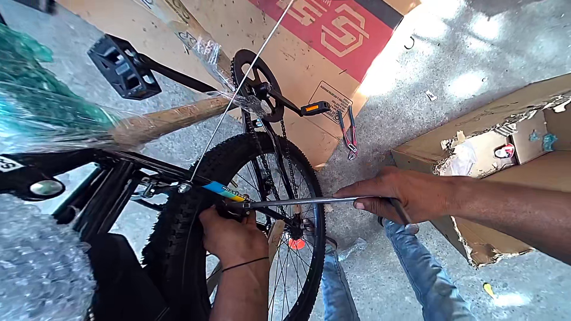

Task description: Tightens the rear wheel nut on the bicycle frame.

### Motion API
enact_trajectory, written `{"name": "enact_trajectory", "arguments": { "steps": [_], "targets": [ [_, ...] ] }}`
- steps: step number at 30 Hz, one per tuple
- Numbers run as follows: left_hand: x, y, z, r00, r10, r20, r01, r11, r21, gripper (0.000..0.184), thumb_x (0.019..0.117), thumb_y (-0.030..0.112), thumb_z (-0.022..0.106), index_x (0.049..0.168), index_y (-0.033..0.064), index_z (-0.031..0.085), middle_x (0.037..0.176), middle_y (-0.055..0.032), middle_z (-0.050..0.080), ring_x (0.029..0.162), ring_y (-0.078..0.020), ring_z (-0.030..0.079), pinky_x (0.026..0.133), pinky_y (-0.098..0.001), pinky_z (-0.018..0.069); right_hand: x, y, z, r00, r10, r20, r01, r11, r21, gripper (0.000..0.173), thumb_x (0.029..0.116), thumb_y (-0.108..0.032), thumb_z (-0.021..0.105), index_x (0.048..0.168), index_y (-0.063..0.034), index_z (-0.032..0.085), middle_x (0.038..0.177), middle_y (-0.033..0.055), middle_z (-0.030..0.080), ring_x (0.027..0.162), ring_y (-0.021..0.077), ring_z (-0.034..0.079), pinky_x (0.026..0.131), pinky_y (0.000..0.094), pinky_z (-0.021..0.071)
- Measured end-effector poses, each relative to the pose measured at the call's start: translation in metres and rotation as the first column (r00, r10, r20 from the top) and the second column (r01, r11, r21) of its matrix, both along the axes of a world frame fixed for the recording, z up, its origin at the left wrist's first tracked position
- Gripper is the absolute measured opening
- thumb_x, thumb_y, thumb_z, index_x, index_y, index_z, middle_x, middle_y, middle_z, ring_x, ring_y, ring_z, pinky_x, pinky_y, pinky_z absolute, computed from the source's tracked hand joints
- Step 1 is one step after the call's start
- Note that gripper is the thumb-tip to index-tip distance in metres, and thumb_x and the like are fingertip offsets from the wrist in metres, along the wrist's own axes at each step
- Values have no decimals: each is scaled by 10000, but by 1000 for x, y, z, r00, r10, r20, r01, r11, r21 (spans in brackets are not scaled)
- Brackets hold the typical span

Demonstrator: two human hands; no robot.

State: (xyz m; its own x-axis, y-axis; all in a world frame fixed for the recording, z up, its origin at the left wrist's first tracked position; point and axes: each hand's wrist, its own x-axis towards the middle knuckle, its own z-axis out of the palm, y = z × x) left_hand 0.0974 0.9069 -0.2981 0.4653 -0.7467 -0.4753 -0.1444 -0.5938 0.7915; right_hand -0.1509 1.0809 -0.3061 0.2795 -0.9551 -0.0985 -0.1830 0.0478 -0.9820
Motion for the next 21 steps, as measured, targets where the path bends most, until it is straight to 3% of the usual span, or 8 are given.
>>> {"name": "enact_trajectory", "arguments": {
  "steps": [4,6,10,12,14,16,18,21],
  "targets": [
    [1,-2,-1,1000,-5,-4,5,1000,24,354,1077,348,384,1308,100,486,1206,-118,546,1101,-249,598,931,-460,526,-22,-25,11,942,168,-292,-205,973,-104,401,1073,-274,500,1458,-209,587,629,-49,542,511,84,491,473,303,407],
    [1,-2,0,1000,-2,-16,2,999,35,389,1080,365,375,1359,108,463,1262,-116,532,1156,-250,580,970,-471,512,-29,-35,21,933,187,-309,-234,965,-122,396,1060,-255,519,1439,-185,609,653,-44,570,531,85,506,493,306,414],
    [-6,0,6,999,18,-34,-17,999,39,362,1078,334,384,1341,100,470,1252,-121,528,1155,-252,573,977,-475,507,2,-4,18,994,-38,101,32,998,60,343,1024,-100,589,1355,-52,662,760,9,654,570,38,514,519,217,449],
    [-6,0,7,1000,10,-23,-9,1000,28,355,1082,330,376,1322,90,479,1232,-126,534,1135,-256,579,962,-482,515,22,15,1,974,-109,199,90,991,104,356,1031,-93,572,1376,-43,639,727,14,628,547,35,493,502,214,429],
    [-5,-1,6,1000,5,16,-5,1000,24,361,1085,344,368,1312,89,487,1206,-120,540,1107,-248,586,940,-470,518,25,17,-24,954,-123,275,110,992,62,344,1031,-64,544,1352,14,638,810,58,679,582,31,503,540,204,446],
    [-7,-2,2,998,9,59,-10,1000,11,403,1084,381,368,1338,92,488,1214,-123,548,1100,-247,591,925,-472,525,8,3,-38,980,-59,188,67,997,-34,327,1033,-81,556,1333,-2,661,842,62,709,617,39,560,583,215,494],
    [-8,-2,-1,995,20,100,-20,1000,-5,438,1090,420,360,1354,97,495,1209,-128,565,1084,-252,606,897,-481,538,2,-3,-39,1000,-2,18,4,993,-119,353,1035,-165,565,1363,-86,666,692,18,645,549,84,550,524,289,471],
    [-12,-2,0,996,14,91,-14,1000,-3,433,1090,402,356,1366,93,485,1209,-136,558,1081,-254,595,890,-491,530,21,22,-33,998,-8,-63,4,998,-67,411,1050,-227,527,1441,-129,607,605,16,580,508,152,541,499,371,465]
  ]
}}
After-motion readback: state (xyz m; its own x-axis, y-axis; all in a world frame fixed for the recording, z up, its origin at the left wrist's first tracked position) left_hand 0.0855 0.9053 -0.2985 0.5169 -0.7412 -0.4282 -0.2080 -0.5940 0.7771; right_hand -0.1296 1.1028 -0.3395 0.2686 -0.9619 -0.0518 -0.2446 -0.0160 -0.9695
